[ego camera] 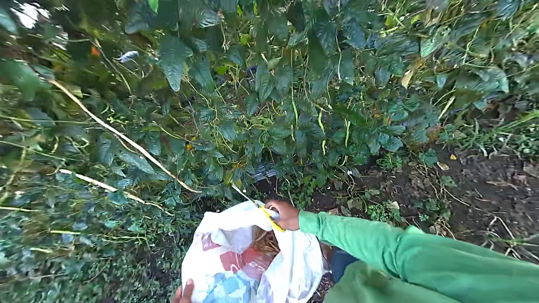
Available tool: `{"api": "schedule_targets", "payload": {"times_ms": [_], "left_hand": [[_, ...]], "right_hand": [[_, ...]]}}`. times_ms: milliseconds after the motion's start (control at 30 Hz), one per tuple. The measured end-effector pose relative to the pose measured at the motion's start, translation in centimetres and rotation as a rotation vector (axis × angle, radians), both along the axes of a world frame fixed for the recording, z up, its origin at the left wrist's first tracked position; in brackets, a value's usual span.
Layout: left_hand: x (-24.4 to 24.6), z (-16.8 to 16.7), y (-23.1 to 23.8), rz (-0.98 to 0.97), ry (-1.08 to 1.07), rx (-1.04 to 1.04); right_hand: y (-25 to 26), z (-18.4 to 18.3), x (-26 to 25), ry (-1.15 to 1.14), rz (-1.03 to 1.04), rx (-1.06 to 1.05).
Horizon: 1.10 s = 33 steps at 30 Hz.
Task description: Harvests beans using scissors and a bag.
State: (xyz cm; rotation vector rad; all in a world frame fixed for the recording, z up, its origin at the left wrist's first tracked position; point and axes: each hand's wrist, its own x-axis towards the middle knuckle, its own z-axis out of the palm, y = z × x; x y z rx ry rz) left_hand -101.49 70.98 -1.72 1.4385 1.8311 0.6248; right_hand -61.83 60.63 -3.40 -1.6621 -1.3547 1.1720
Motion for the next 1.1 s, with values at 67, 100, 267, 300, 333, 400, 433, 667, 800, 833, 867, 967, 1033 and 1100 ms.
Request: {"api": "schedule_targets", "payload": {"times_ms": [67,100,267,300,333,400,433,667,800,833,867,967,1033,1100], "left_hand": [[3.7,-0.3,2.1,-0.026,-0.034,0.015],[6.2,-0.7,3.0,-0.019,-0.094,0.057],[22.6,-2.9,7.7,-0.088,-0.473,0.149],[26.4,-2.8,8.2,-0.149,-0.5,0.127],[30.1,-2.4,8.6,-0.248,-0.506,0.094],[37.2,-0.6,9.2,-0.48,-0.424,0.044],[40.6,0.4,9.8,-0.6,-0.349,0.033],[59.9,8.1,13.0,-1.166,0.018,0.005],[67.4,7.2,17.2,-1.006,-0.026,-0.019],[68.6,6.8,18.2,-0.978,0.005,-0.011],[69.6,6.5,19.1,-0.968,0.036,-0.009],[70.9,5.7,20.8,-0.998,0.062,0.002],[71.6,5.2,21.5,-1.062,-0.003,0.029],[71.4,4.8,21.6,-1.127,-0.052,0.04]], "right_hand": [[0.6,-2.8,3.6,-0.204,0.088,-0.079],[0.6,-4.3,5.5,-0.278,0.065,-0.096],[-1.0,0.1,20.1,-0.285,-0.363,-0.151],[-1.3,2.7,23.1,-0.288,-0.396,-0.141],[-1.3,5.4,25.8,-0.311,-0.424,-0.107],[-0.7,10.2,30.6,-0.375,-0.461,-0.004],[0.0,12.3,32.7,-0.408,-0.477,0.046],[2.5,19.2,37.9,-0.496,-0.553,0.166],[-0.3,16.6,37.6,-0.408,-0.496,0.113],[-1.1,16.0,37.5,-0.387,-0.489,0.096],[-1.8,15.3,37.4,-0.367,-0.485,0.092],[-3.3,13.9,37.2,-0.321,-0.459,0.103],[-3.4,13.9,37.2,-0.34,-0.444,0.098],[-3.0,14.3,37.0,-0.348,-0.44,0.089]]}}
